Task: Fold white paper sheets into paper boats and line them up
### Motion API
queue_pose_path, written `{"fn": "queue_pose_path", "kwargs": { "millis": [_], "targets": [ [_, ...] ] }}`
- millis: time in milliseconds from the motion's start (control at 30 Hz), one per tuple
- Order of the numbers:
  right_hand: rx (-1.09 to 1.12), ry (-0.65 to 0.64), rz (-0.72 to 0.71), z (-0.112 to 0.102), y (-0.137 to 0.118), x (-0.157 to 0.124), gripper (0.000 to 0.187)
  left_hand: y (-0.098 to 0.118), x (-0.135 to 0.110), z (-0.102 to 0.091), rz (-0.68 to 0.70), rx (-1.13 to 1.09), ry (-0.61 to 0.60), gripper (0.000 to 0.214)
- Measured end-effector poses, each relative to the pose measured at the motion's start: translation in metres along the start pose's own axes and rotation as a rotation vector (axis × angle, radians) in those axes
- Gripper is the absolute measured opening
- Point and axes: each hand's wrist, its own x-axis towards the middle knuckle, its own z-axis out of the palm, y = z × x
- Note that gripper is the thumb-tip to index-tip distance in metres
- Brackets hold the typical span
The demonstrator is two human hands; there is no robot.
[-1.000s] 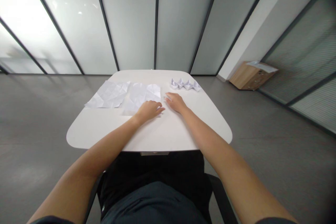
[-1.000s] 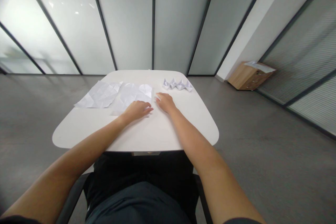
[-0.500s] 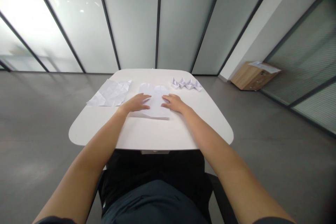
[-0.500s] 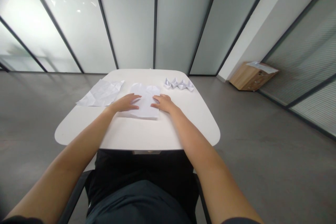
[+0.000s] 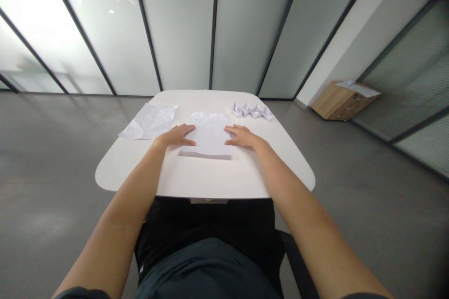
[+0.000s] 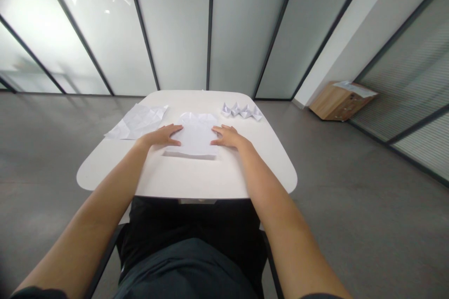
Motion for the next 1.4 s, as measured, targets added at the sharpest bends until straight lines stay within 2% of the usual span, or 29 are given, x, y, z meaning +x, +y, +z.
{"fn": "queue_pose_path", "kwargs": {
  "millis": [333,733,867,1033,1200,1300,1400],
  "targets": [
    [0.065,0.026,0.003,-0.005,-0.005,-0.006,0.085,-0.004,-0.002,-0.005,0.045,-0.120,0.054,0.094],
    [0.109,0.141,-0.019,-0.006,-0.008,-0.010,0.072,-0.002,0.000,-0.005,0.064,-0.125,0.099,0.095],
    [0.171,0.160,-0.045,-0.004,-0.004,-0.009,0.070,-0.001,0.003,-0.003,0.048,-0.122,0.178,0.082],
    [0.295,0.195,-0.047,-0.003,-0.002,-0.010,0.065,-0.002,0.009,0.004,-0.035,-0.177,0.281,0.060],
    [0.410,0.234,-0.015,-0.002,-0.002,-0.012,0.043,-0.003,0.010,0.008,-0.101,-0.290,0.337,0.053],
    [0.390,0.283,0.047,-0.001,-0.001,-0.012,0.025,-0.002,0.009,0.007,-0.090,-0.335,0.339,0.044],
    [0.352,0.341,0.097,-0.001,-0.001,-0.011,0.018,-0.001,0.007,0.004,-0.064,-0.392,0.333,0.039]
  ]
}}
